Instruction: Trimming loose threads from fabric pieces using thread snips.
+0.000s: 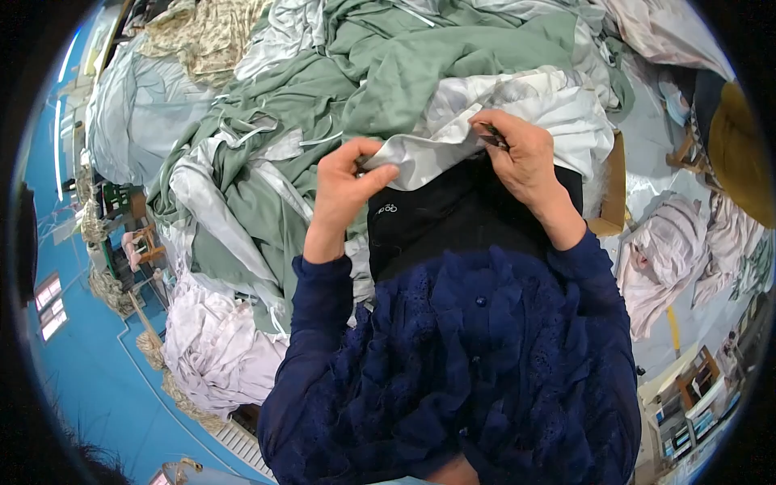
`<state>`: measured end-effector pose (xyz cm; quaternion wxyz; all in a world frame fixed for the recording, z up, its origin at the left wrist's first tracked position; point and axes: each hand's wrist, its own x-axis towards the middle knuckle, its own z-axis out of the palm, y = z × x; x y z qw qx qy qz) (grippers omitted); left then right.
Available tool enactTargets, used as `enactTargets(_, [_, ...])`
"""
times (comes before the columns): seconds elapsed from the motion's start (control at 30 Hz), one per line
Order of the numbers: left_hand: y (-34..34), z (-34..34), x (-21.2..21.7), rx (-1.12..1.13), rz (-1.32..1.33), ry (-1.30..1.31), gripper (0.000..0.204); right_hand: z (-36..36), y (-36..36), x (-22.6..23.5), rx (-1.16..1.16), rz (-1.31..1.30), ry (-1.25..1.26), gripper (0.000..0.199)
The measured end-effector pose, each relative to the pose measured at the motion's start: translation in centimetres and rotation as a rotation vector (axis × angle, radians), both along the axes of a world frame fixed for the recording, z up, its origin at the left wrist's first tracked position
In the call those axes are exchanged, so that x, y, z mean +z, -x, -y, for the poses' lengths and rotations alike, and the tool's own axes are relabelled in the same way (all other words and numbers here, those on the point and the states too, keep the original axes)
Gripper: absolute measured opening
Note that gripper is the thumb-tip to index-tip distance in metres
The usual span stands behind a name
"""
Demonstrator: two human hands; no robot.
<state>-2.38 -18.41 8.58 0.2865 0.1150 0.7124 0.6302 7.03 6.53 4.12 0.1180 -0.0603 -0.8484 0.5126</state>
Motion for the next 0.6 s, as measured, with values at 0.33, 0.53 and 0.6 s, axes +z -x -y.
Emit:
enactTargets(0.33, [-4.1, 5.1, 3.6, -0.083, -0.861, 0.397, 0.017, -1.0, 0.7, 3.5, -0.116, -0.165, -0.207, 0.040])
enactTargets(0.53, [-5.8, 7.0, 3.4, -0.001, -0.911, 0.428, 0.016, -2.8, 1.3, 1.1, 0.000, -0.082, -0.386, 0.029])
enactTargets(0.6, [-6.2, 7.5, 3.2, 0.024, -0.896, 0.423, 0.015, -1.8, 2.2, 1.4, 0.013, -0.132, -0.375, 0.028])
